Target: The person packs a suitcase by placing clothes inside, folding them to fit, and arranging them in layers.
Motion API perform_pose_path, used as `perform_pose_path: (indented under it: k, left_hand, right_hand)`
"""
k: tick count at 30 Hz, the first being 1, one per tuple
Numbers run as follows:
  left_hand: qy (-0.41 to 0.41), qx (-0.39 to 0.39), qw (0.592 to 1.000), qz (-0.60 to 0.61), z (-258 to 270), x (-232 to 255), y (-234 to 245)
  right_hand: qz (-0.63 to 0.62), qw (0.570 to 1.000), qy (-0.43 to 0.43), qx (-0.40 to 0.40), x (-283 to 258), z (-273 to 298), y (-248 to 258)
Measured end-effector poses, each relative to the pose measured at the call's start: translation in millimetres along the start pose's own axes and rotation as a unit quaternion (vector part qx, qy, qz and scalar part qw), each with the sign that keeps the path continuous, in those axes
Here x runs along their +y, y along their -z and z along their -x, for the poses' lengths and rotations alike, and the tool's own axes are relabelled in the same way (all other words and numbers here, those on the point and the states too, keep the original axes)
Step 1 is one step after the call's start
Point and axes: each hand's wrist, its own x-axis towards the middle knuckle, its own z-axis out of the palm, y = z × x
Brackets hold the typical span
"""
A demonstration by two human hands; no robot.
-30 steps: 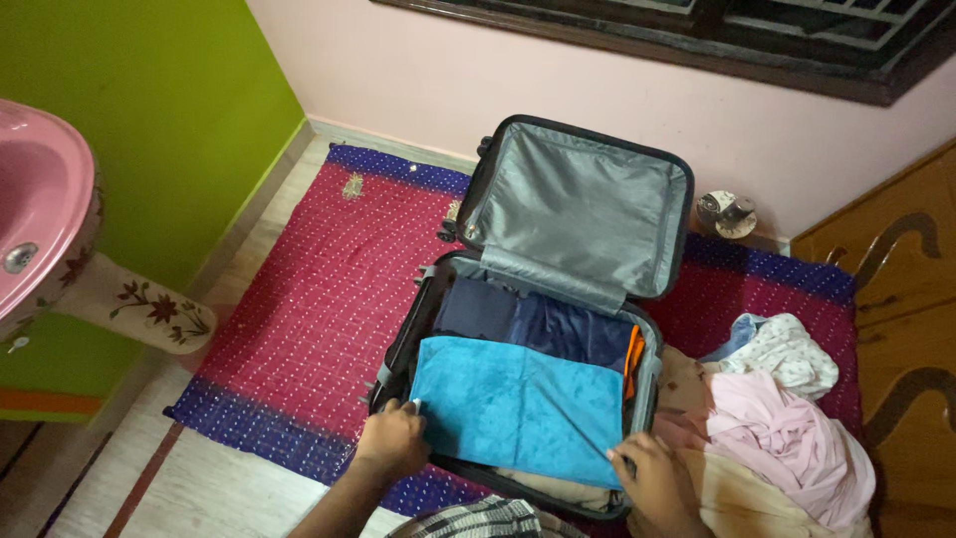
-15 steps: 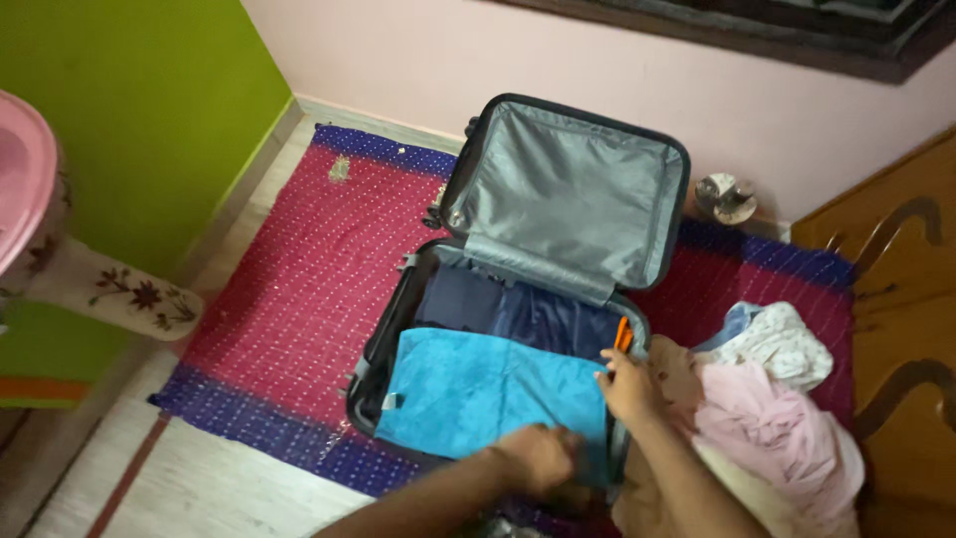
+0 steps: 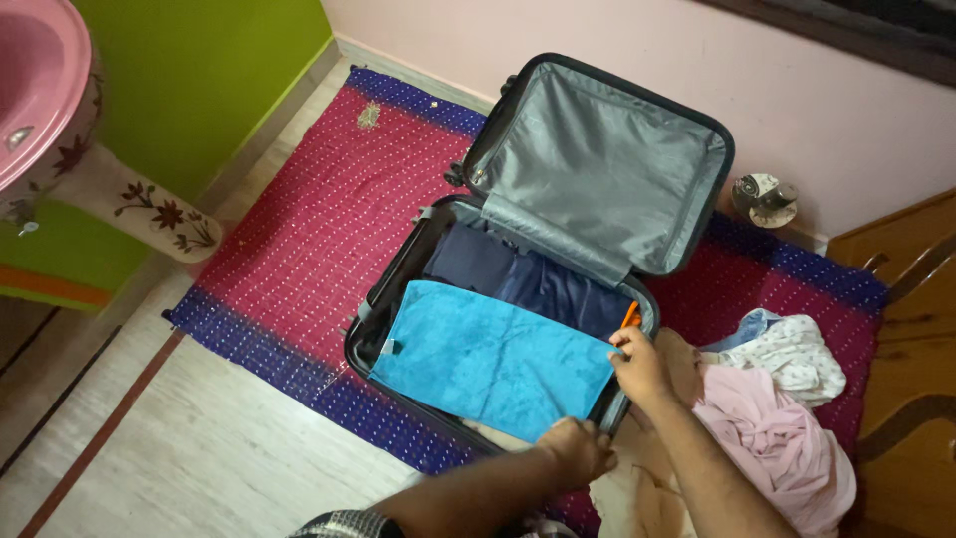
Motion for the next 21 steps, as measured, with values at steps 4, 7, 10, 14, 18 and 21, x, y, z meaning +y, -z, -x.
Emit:
perform_pose_path:
  k: [4,7,10,14,18,21]
  left_hand:
    - [0.018,0.034,0.999,0.019,3.3,-0.9,-1.0]
    - [0.012,0.006,1.000,-0.002,6.8,-4.2,-7.5]
    - [0.001,-0.021,1.000,-0.012,8.4,-7.8,1.0]
    - [0.030,-0.057,0.997,0.053,20.2,-6.7,43.2]
    - [0.167,0.064,0.949,0.261,37.5,-3.2,77.3]
    - [0.240,0.109,0.906,0.331,48.0,-10.8,74.1]
  right_hand:
    - [-0.003,1.000,-0.001,0.013,9.4,5.6,1.5]
    - [-0.035,0.999,0.008,0.037,17.5,1.0,1.4]
    - [-0.002,0.995,0.057,0.079,17.7,-0.8,5.3]
    - [0.057,0.997,0.034,0.042,4.4,9.8,17.8]
    - [0.051,0.998,-0.034,0.018,-5.1,17.1,18.2]
    - [-0.149,0.980,-0.130,-0.015,-13.7,11.6,11.6]
